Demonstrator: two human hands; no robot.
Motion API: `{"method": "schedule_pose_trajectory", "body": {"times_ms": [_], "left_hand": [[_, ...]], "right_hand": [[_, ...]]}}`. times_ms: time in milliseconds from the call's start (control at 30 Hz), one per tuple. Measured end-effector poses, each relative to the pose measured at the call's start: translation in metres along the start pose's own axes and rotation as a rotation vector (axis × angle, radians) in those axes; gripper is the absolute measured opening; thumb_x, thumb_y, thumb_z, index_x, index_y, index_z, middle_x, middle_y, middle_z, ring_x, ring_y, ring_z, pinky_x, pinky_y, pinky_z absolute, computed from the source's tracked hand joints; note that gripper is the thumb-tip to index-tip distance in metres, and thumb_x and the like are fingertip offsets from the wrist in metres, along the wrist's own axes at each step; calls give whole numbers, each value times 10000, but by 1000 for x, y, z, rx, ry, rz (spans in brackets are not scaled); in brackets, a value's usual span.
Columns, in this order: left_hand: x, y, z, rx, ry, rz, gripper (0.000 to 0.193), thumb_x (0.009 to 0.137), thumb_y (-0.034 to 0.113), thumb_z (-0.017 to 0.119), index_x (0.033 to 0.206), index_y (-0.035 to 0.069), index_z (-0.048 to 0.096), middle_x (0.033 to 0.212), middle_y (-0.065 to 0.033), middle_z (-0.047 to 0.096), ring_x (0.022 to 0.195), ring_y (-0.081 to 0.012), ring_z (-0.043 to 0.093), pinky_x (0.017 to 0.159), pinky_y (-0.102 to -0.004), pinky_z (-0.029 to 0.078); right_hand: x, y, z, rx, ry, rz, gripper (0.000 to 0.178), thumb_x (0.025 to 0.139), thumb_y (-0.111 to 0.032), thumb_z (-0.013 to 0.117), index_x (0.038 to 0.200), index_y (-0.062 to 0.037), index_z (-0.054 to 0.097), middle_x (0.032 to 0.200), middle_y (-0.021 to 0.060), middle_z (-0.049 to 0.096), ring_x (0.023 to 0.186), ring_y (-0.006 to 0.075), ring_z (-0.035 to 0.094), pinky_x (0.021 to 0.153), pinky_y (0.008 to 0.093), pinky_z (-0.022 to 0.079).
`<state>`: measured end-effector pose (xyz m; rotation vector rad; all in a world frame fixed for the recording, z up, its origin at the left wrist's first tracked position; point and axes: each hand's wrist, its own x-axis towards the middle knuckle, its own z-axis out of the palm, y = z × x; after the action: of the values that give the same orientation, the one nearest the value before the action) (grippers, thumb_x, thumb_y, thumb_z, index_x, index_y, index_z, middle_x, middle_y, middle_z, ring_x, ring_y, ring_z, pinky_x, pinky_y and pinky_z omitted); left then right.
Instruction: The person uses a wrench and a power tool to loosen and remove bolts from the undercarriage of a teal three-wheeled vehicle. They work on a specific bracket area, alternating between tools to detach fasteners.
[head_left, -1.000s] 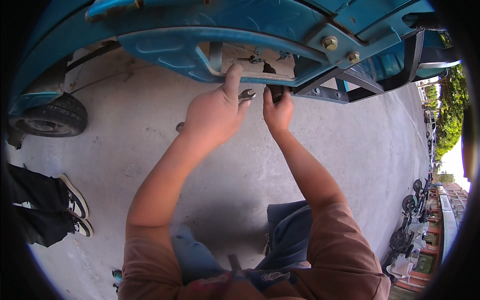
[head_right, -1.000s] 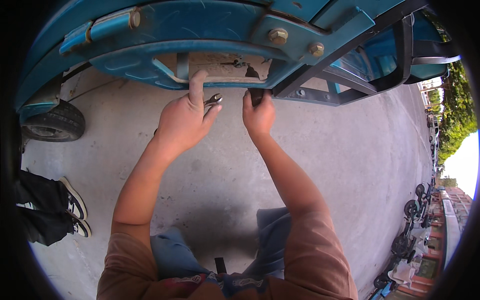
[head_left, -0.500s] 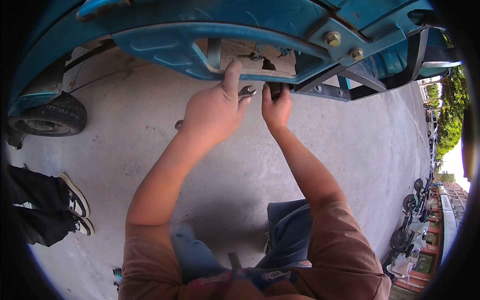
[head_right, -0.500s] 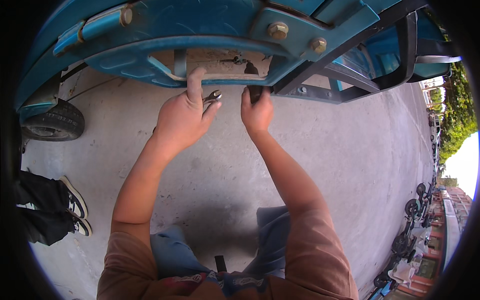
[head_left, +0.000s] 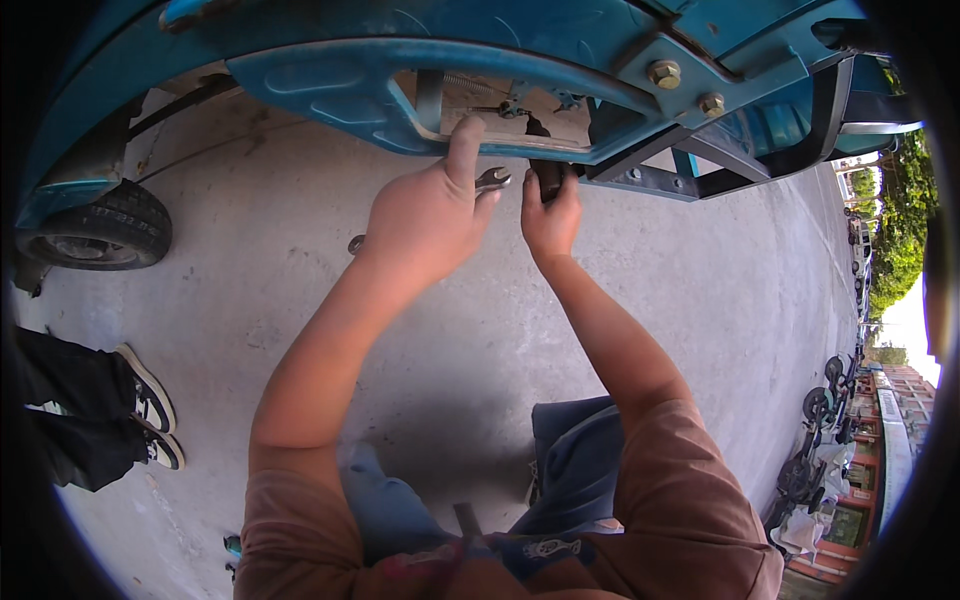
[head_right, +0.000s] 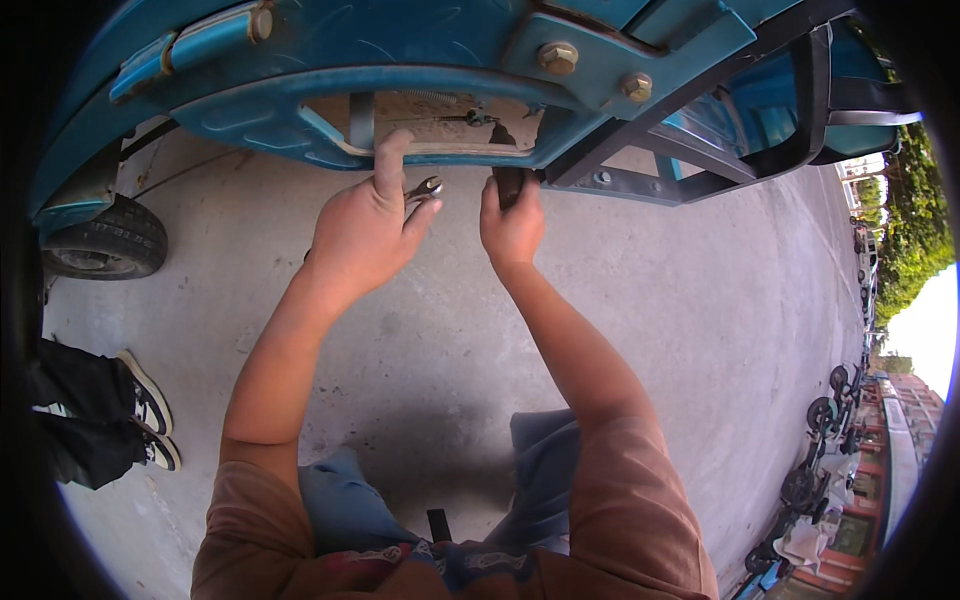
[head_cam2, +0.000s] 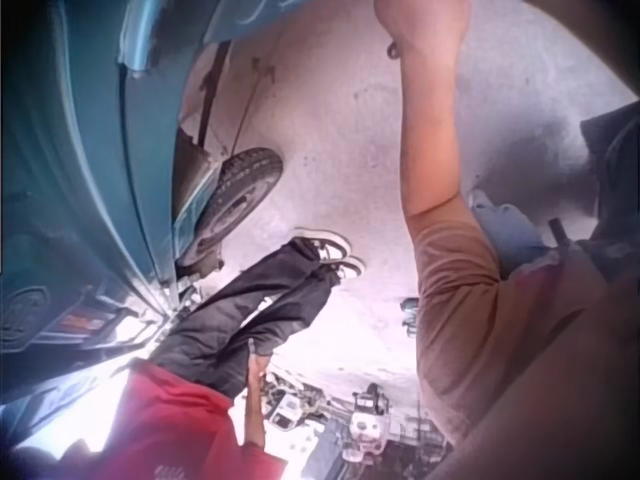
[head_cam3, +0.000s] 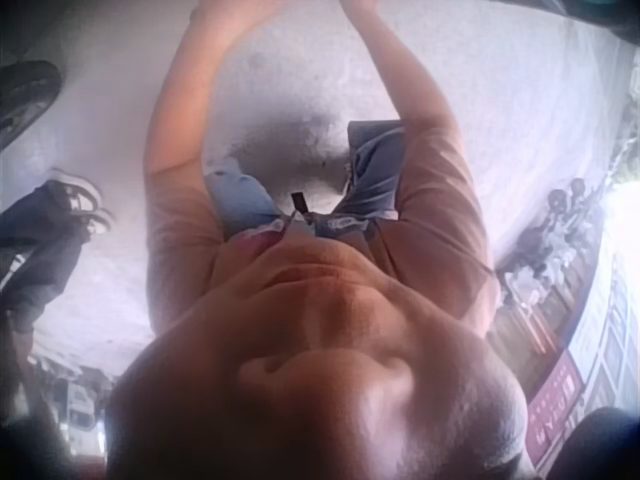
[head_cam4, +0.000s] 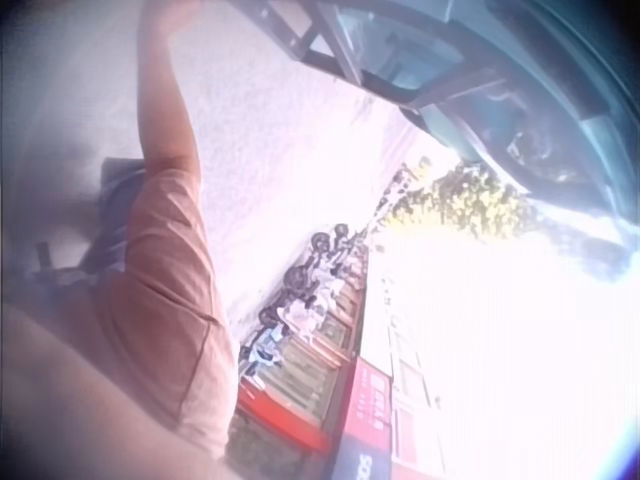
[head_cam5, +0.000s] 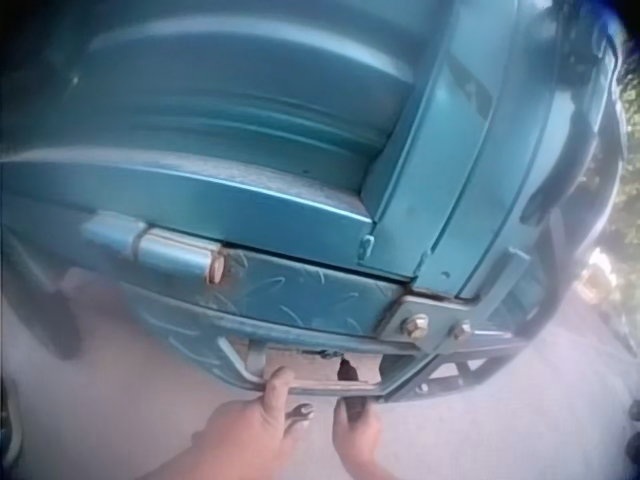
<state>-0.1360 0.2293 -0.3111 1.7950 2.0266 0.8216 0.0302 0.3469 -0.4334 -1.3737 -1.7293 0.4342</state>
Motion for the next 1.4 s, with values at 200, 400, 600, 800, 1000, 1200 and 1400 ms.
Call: {"method": "schedule_pose_trajectory", "body": {"times_ms": [200, 400, 600, 800, 1000, 1200, 1400], "left_hand": [[0, 1, 1, 5, -2, -8, 729, 917, 237, 659, 1453, 47, 203, 877, -224, 700, 800, -403, 704, 679, -447, 559], [0, -1, 3, -3, 34, 4, 736, 907, 240, 669, 1452, 46, 214, 829, -195, 677, 769, -393, 691, 664, -457, 544], [-1, -2, 5, -1, 59, 18, 732, 902, 234, 675, 1446, 40, 225, 787, -163, 653, 731, -385, 678, 641, -459, 536], [0, -2, 5, 1, 58, 25, 723, 905, 226, 673, 1441, 30, 229, 781, -151, 649, 719, -375, 675, 627, -446, 534], [1, -3, 5, 6, 53, 23, 730, 904, 226, 678, 1441, 33, 223, 782, -147, 639, 720, -372, 672, 628, -449, 531], [0, -2, 4, -7, 51, 18, 727, 904, 225, 678, 1441, 38, 224, 783, -143, 630, 712, -368, 669, 636, -451, 530], [1, -2, 4, -1, 47, 19, 728, 904, 220, 676, 1441, 43, 217, 783, -140, 629, 713, -365, 669, 633, -451, 528]], "right_hand": [[2, 6, 3, 3, -30, 50, 515, 877, -292, 699, 1295, -36, 541, 970, 250, 696, 897, 439, 668, 770, 476, 523], [0, 6, 2, -17, -44, -7, 491, 874, -281, 702, 1277, -44, 555, 968, 239, 702, 888, 425, 678, 769, 475, 527], [0, 2, 4, 110, -57, 43, 468, 870, -261, 710, 1253, -32, 569, 961, 231, 704, 872, 407, 684, 756, 443, 531], [0, 2, 6, 117, -18, 24, 465, 872, -259, 711, 1239, -11, 570, 930, 224, 704, 841, 388, 687, 751, 429, 531], [3, -4, 7, 124, -62, 82, 468, 876, -266, 710, 1240, -7, 572, 940, 229, 704, 852, 387, 688, 761, 425, 530], [-4, 3, 8, 148, -30, 58, 478, 880, -272, 708, 1252, -7, 567, 979, 231, 700, 885, 390, 684, 791, 424, 531], [0, 4, 7, 98, -44, 59, 481, 881, -269, 707, 1257, -6, 563, 1000, 237, 701, 900, 396, 684, 798, 430, 530]]}}
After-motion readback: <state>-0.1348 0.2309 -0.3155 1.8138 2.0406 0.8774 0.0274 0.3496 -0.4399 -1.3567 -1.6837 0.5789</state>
